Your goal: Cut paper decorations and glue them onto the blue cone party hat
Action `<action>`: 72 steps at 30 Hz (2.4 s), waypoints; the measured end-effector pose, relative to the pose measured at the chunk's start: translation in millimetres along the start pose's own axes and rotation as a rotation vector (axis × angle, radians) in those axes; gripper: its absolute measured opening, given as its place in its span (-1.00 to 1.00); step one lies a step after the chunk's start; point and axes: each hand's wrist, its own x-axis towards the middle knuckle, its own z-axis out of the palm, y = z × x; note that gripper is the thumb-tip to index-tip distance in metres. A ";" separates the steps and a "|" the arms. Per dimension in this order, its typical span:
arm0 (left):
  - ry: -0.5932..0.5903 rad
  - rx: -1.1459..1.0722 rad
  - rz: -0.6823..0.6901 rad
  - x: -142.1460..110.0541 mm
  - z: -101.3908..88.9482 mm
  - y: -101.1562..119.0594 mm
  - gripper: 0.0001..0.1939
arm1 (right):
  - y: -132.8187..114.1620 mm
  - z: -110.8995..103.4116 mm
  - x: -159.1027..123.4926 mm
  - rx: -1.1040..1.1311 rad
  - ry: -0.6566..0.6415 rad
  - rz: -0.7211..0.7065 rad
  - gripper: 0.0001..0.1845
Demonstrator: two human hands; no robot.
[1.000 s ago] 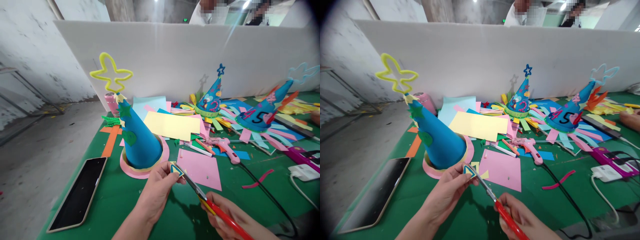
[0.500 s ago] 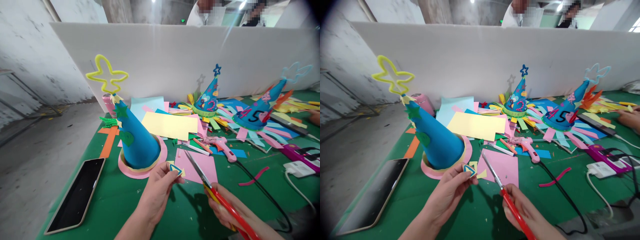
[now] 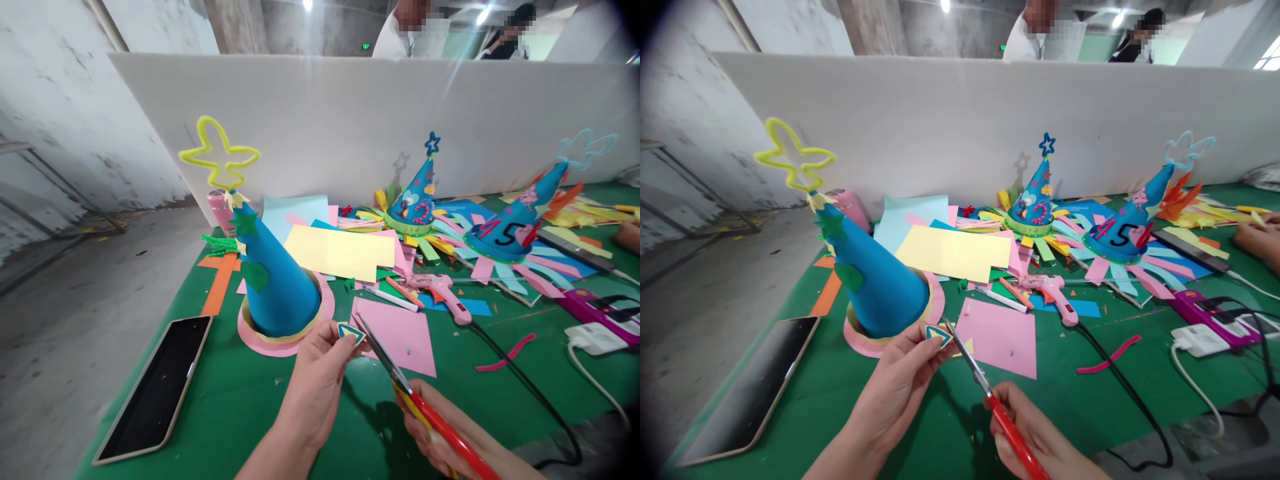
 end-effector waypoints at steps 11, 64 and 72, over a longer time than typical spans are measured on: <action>-0.009 0.037 -0.003 -2.0 -2.1 0.0 -0.88 | 3.7 -1.6 13.4 0.107 -0.063 0.077 -0.62; 0.147 -0.007 0.003 -4.4 -2.0 -13.4 -0.89 | 1.3 3.5 25.6 0.199 -0.095 -0.013 -0.56; 0.163 -0.027 0.014 -5.6 -3.1 -14.6 -0.88 | -27.8 29.0 -5.0 0.108 0.091 -0.025 -0.53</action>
